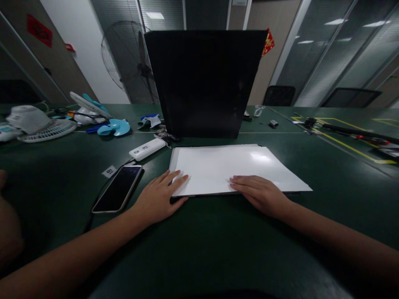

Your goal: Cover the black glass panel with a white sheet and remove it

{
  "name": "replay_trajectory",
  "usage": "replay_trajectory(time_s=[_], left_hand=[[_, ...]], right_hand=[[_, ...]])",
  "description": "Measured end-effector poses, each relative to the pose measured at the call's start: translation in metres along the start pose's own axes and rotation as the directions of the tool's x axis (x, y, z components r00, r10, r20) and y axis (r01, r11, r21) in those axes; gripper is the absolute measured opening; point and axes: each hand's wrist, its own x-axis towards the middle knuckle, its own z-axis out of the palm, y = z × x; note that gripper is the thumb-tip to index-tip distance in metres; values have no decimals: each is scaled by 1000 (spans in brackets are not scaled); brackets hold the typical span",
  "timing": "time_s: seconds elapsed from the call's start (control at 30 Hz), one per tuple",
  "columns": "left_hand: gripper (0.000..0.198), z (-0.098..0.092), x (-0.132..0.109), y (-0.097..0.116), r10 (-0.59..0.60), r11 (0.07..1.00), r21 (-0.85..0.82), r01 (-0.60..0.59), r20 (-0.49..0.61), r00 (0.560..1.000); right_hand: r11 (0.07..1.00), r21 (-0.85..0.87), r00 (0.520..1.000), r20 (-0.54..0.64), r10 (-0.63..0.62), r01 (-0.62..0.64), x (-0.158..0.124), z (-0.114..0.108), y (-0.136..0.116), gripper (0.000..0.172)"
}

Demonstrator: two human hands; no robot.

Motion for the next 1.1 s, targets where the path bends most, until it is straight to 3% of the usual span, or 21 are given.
replay_trajectory(time_s=[0.23,0.43,0.7,0.8,0.87,0.97,1.1], left_hand=[[80,-1,0,3,-55,998,-16,56,22,998],[73,1,0,0,-34,999,-9,34,11,999],[75,2,1,0,-65,998,22,64,40,997],[76,2,1,0,-74,997,35,73,40,996],[77,2,1,0,-83,995,51,81,42,996],[78,0,1,2,-100,992,76,96,51,994],[78,-2,2,4,-110,990,94,104,57,992]], right_hand=[[998,-42,996,70,47,-44,-4,8,10,51],[993,67,976,202,80,-96,-4,13,17,70],[981,156,969,234,78,-117,-1,4,21,59],[973,35,961,167,221,-230,-6,-4,40,54],[918,-106,918,72,389,-381,-14,-10,62,55],[774,-249,804,-37,594,-583,-34,-18,101,60],[722,-248,733,62,677,-646,-62,-24,144,61]])
